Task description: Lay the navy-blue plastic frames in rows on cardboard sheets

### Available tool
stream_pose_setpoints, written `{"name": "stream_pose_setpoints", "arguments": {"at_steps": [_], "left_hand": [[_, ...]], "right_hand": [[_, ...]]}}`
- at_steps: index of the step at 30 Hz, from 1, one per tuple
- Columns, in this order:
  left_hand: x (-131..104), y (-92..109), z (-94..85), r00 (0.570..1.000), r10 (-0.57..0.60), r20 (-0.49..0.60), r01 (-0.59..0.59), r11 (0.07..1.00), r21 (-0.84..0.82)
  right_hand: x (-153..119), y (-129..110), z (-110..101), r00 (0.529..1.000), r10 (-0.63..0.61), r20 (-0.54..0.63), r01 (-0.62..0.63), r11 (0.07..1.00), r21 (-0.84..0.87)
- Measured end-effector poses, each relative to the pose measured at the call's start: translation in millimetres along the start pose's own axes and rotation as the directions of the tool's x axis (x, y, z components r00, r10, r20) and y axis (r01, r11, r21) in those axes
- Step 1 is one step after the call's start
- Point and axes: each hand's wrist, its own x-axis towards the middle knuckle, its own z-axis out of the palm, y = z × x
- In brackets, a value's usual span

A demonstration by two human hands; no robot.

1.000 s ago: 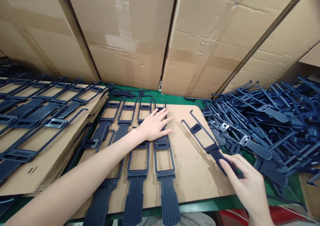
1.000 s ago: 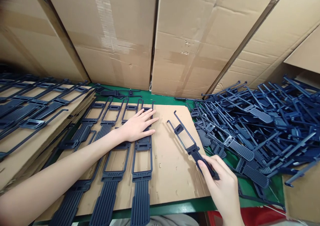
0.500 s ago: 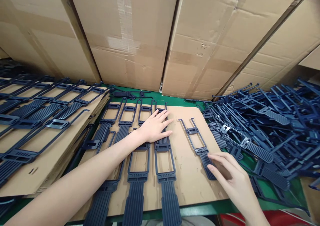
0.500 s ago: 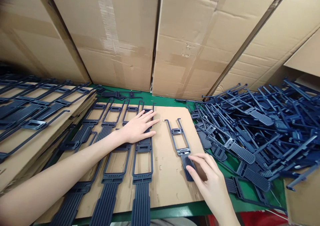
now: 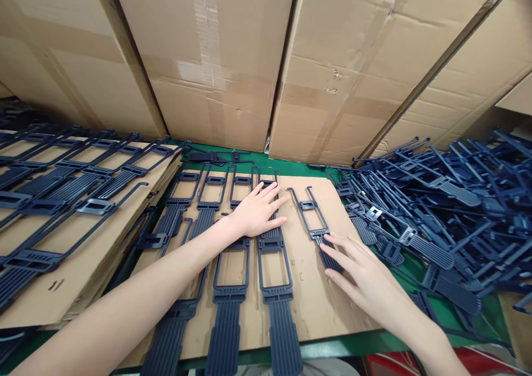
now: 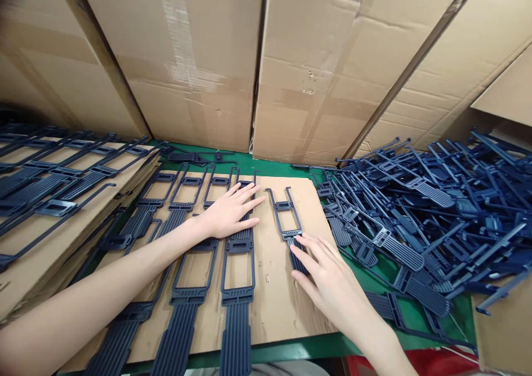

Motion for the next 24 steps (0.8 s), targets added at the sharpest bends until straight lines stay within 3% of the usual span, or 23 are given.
{"name": "stream_pose_setpoints", "arguments": {"at_steps": [12,24], "left_hand": [[-0.9,-0.4,0.2,1.000,0.009,0.017,-0.010,1.000,0.014],[-1.1,0.1,1.2,1.000,0.009,-0.001,-0.009,1.000,0.011]], "right_hand": [[72.1,27.5,16.3,0.997,-0.075,0.023,0.073,0.993,0.094],[74.7,23.4,28.2,0.989,-0.134,-0.058,0.138,0.987,0.080]]}}
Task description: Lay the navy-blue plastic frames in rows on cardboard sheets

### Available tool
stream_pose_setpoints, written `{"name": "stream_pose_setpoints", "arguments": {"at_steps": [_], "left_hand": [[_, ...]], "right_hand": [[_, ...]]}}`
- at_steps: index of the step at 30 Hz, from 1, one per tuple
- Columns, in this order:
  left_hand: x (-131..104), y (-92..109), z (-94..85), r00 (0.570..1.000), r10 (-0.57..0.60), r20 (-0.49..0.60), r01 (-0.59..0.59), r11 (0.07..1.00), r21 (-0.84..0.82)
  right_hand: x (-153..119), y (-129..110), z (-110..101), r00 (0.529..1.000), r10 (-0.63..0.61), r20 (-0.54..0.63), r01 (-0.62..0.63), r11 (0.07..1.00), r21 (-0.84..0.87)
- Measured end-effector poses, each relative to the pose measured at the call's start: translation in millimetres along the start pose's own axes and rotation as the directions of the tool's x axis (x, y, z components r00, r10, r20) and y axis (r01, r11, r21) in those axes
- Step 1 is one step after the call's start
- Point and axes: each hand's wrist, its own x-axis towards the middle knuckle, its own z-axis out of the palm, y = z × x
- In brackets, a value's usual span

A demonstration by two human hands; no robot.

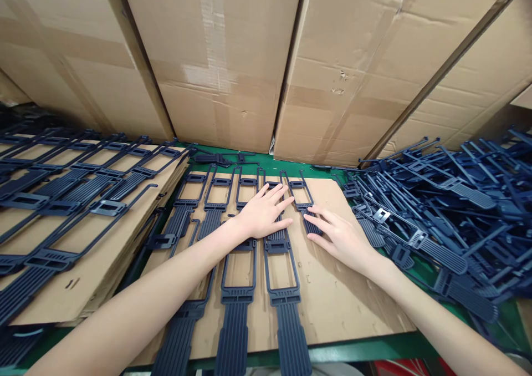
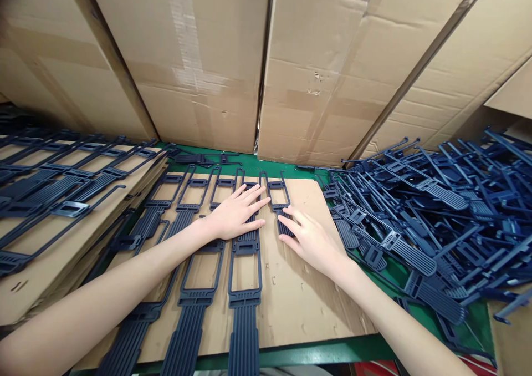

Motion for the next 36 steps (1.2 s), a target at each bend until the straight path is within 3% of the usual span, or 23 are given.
{"name": "stream_pose_setpoints", "arguments": {"at_steps": [8,12,15,19,24,28,36], "left_hand": [[0.1,-0.3,0.9,1.000,0.002,-0.005,-0.002,1.000,-0.004],[-0.1,-1.1,2.2,1.000,0.007,-0.023,-0.007,1.000,-0.010],[-0.4,-1.2,1.7,1.000,0.004,-0.017,-0.004,1.000,-0.015],[-0.6,-0.9,-0.7,1.000,-0.002,0.006,0.002,1.000,-0.010],[0.0,-0.4,-2.3,1.000,-0.001,0.021,0.002,1.000,-0.020],[0.8,-0.3,-2.0,1.000,-0.008,0.019,0.008,1.000,-0.020],[0.7,-1.5,-0.1,1.000,0.002,0.008,-0.002,1.000,-0.011]], "right_hand": [[-1.5,-4.3,3.4,1.000,-0.023,-0.016,0.024,1.000,0.006],[-0.6,-5.7,-6.7,1.000,-0.009,0.014,0.009,1.000,0.013],[1.8,4.3,-22.8,0.997,0.074,-0.015,-0.075,0.997,-0.027],[-3.2,39.2,-43.0,0.958,0.244,-0.149,-0.271,0.940,-0.205],[-30.3,83.1,-64.9,0.871,0.389,-0.299,-0.485,0.778,-0.399],[-59.5,95.9,-81.2,0.801,0.514,-0.308,-0.598,0.668,-0.442],[-108.0,106.8,-78.9,0.807,0.556,-0.198,-0.567,0.638,-0.521]]}}
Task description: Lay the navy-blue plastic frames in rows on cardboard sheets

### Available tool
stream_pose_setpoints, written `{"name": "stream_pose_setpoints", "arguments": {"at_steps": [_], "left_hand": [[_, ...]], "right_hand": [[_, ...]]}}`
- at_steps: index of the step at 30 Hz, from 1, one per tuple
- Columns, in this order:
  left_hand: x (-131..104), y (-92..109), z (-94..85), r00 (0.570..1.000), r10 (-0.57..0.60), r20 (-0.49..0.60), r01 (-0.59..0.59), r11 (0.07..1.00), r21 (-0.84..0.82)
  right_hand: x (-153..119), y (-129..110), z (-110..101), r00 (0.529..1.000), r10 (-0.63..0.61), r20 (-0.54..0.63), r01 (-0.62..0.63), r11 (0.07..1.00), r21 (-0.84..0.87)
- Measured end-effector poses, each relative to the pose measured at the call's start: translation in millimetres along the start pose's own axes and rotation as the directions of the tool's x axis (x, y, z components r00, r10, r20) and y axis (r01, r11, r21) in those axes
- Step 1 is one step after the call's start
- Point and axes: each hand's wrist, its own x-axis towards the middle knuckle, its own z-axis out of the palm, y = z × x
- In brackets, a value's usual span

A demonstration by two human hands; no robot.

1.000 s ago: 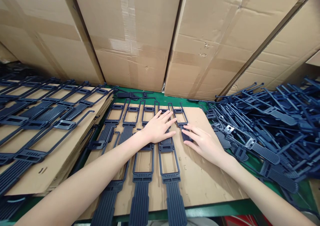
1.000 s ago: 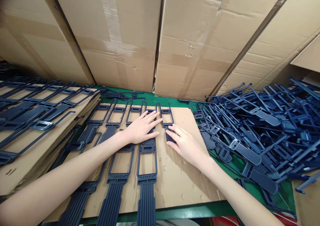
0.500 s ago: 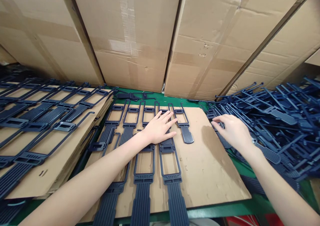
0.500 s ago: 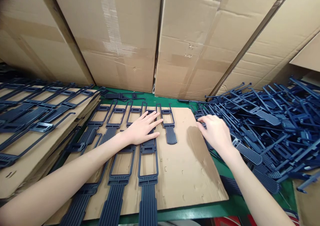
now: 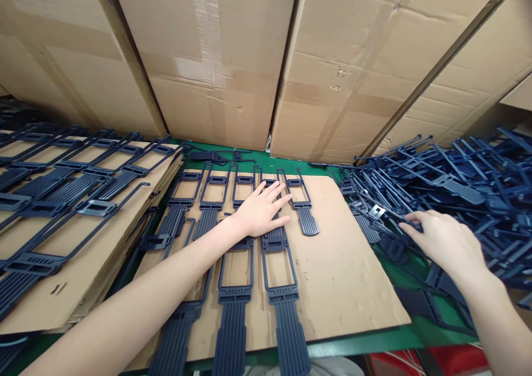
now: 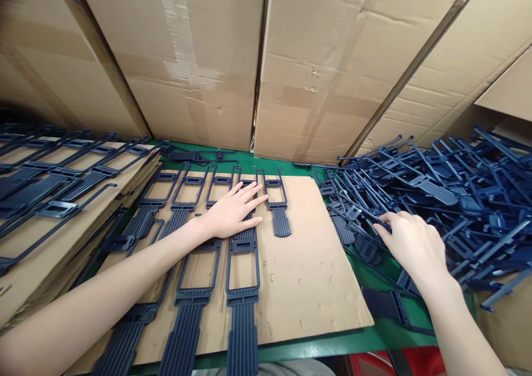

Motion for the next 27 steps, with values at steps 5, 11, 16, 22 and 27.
{"name": "stream_pose_setpoints", "arguments": {"at_steps": [5,11,16,22,27], "left_hand": [[0.3,-0.2,0.7,1.000,0.002,-0.003,-0.002,1.000,-0.003],[0.6,0.5,0.4,1.000,-0.001,-0.001,0.001,1.000,-0.002],[0.2,0.5,1.0,1.000,-0.003,-0.011,0.003,1.000,0.006],[-0.3,0.2,1.5,1.000,-0.002,-0.013,0.002,1.000,0.004],[0.5,-0.3,2.7,1.000,-0.002,-0.019,0.002,1.000,0.004]], "right_hand": [[-2.1,0.6,7.4,0.994,0.078,0.078,-0.077,0.997,-0.021],[-1.9,-1.4,6.1,0.970,0.173,0.173,-0.170,0.985,-0.033],[0.9,-2.8,-3.6,0.980,0.198,0.038,-0.200,0.977,0.078],[6.7,-19.9,-40.1,0.913,0.149,-0.379,-0.053,0.966,0.254],[-9.5,-58.8,-68.2,0.956,0.267,-0.125,-0.115,0.726,0.678]]}}
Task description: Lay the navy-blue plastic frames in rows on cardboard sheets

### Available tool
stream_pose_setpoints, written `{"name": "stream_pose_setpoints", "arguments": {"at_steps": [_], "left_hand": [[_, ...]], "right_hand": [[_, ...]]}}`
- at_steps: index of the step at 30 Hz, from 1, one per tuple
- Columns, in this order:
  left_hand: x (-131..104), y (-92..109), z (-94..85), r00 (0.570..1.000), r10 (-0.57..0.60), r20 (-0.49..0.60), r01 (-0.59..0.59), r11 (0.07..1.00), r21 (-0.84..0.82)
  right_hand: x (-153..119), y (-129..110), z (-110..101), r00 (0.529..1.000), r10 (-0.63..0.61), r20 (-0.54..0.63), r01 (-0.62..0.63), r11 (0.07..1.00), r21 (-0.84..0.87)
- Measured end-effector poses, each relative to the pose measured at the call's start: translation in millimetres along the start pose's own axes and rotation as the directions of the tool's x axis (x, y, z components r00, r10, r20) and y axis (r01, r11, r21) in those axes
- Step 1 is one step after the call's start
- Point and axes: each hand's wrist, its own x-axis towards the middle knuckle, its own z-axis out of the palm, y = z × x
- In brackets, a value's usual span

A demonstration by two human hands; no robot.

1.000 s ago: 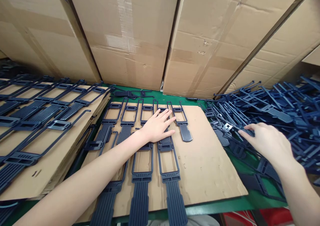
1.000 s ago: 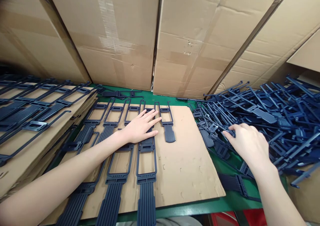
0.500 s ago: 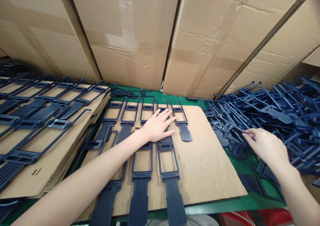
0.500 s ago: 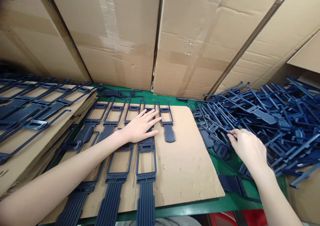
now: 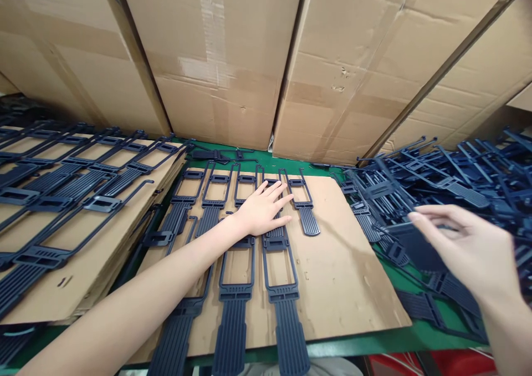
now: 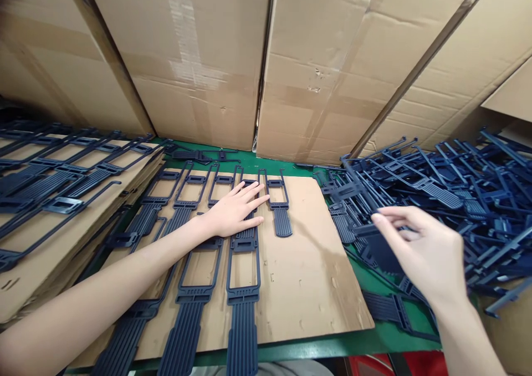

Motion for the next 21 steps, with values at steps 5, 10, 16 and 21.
{"name": "stream_pose_setpoints", "arguments": {"at_steps": [5,10,16,21], "left_hand": [[0.0,0.4,-0.8,1.000,-0.003,-0.001,0.003,1.000,0.001],[-0.1,1.4,-1.2,1.000,-0.003,-0.003,0.003,1.000,0.026],[0.7,1.8,-1.7,1.000,-0.004,-0.010,0.005,0.999,0.048],[1.0,2.2,-2.1,1.000,-0.004,-0.010,0.004,0.998,0.060]], "right_hand": [[-36.0,-13.7,30.7,0.875,0.111,0.471,-0.284,0.906,0.313],[-55.2,-10.8,51.0,0.838,0.129,0.531,-0.370,0.849,0.378],[-63.8,-21.6,55.0,0.775,0.146,0.615,-0.470,0.784,0.406],[-69.4,-32.8,60.2,0.756,0.092,0.648,-0.457,0.783,0.423]]}}
